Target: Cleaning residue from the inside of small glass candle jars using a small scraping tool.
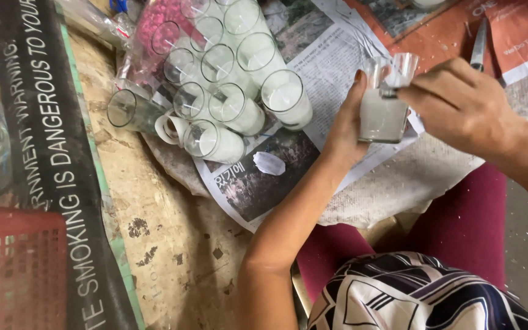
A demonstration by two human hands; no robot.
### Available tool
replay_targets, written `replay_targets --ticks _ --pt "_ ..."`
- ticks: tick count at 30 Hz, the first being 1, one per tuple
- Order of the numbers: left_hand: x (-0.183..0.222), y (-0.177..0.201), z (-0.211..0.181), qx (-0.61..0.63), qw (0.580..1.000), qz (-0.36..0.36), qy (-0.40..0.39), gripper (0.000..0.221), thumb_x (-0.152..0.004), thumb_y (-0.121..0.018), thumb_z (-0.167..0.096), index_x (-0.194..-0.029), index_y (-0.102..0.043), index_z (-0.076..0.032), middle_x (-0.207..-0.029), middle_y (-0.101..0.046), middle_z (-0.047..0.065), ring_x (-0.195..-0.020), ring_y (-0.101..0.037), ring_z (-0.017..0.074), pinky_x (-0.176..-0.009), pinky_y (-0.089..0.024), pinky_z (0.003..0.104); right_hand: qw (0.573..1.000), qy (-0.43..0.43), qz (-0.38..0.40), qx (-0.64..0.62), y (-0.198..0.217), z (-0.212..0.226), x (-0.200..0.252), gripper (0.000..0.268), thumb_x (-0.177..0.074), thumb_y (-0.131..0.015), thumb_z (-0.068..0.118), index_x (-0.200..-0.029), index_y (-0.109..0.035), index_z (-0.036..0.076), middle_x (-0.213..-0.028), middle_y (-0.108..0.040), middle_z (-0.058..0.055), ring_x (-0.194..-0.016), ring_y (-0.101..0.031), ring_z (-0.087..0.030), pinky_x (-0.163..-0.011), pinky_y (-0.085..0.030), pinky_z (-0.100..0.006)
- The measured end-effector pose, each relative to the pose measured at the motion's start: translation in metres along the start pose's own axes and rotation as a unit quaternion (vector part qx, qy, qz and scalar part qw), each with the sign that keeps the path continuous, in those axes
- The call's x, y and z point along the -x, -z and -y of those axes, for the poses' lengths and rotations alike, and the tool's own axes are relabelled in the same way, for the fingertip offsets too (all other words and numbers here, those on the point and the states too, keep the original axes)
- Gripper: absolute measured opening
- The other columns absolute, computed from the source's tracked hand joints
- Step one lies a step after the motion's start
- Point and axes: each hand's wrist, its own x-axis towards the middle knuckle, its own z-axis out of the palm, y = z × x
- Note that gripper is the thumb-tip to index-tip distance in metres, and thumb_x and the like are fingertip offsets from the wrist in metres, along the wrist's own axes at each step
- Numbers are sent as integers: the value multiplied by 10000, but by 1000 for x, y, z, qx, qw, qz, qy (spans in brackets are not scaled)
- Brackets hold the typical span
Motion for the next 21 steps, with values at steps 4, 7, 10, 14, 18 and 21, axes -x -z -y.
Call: replay_targets --ticks 4,7,10,14,18,21 --pt "12 -17 -8 -114 989 -94 26 754 -943 -533 -697 -1431 -505 -123 -1030 -675 210 -856 -700 349 -683 -605 528 991 -59 23 114 -17 -39 39 334 -982 -594 -181 -1053 -822 53 -972 -720 -69 -868 -569 -220 -903 -517 -352" --pt "-2 -2 -5 55 998 20 -9 559 -1090 -598 -550 -1417 -583 -97 -1104 -720 153 -903 -711 313 -728 -608 521 990 -137 -33 13 -12 -30 33 317 -1204 -638 -191 -931 -715 -51 -998 -707 -219 -930 -571 -367 -913 -441 -476" --pt "1 -1 -5 85 990 -98 60 623 -1032 -600 -581 -1290 -503 -22 -1125 -634 233 -907 -667 374 -713 -622 492 910 -129 372 131 -18 10 29 247 -997 -553 59 -1013 -758 196 -728 -757 36 -498 -675 -75 -438 -518 -227" --pt "10 -18 -10 -21 998 -44 26 653 -1072 -482 -665 -1385 -566 -98 -1097 -704 184 -905 -697 302 -741 -574 463 997 -47 -57 -20 -27 0 35 208 -991 -674 -241 -989 -751 -47 -973 -733 -186 -807 -590 -249 -726 -464 -358" --pt "21 -31 -21 23 997 -34 60 738 -868 -824 -541 -1345 -551 -49 -1114 -672 219 -914 -700 346 -757 -641 506 990 -117 -83 -10 -25 -36 25 277 -1135 -751 -309 -977 -827 -95 -981 -690 -206 -847 -561 -322 -810 -438 -418" --pt "18 -16 -15 147 987 -14 65 574 -1046 -661 -551 -1365 -585 -81 -1196 -677 142 -999 -684 276 -849 -605 415 988 -105 -107 -42 -27 -16 41 367 -1037 -533 -276 -803 -672 -31 -853 -737 -231 -806 -641 -348 -734 -468 -448"
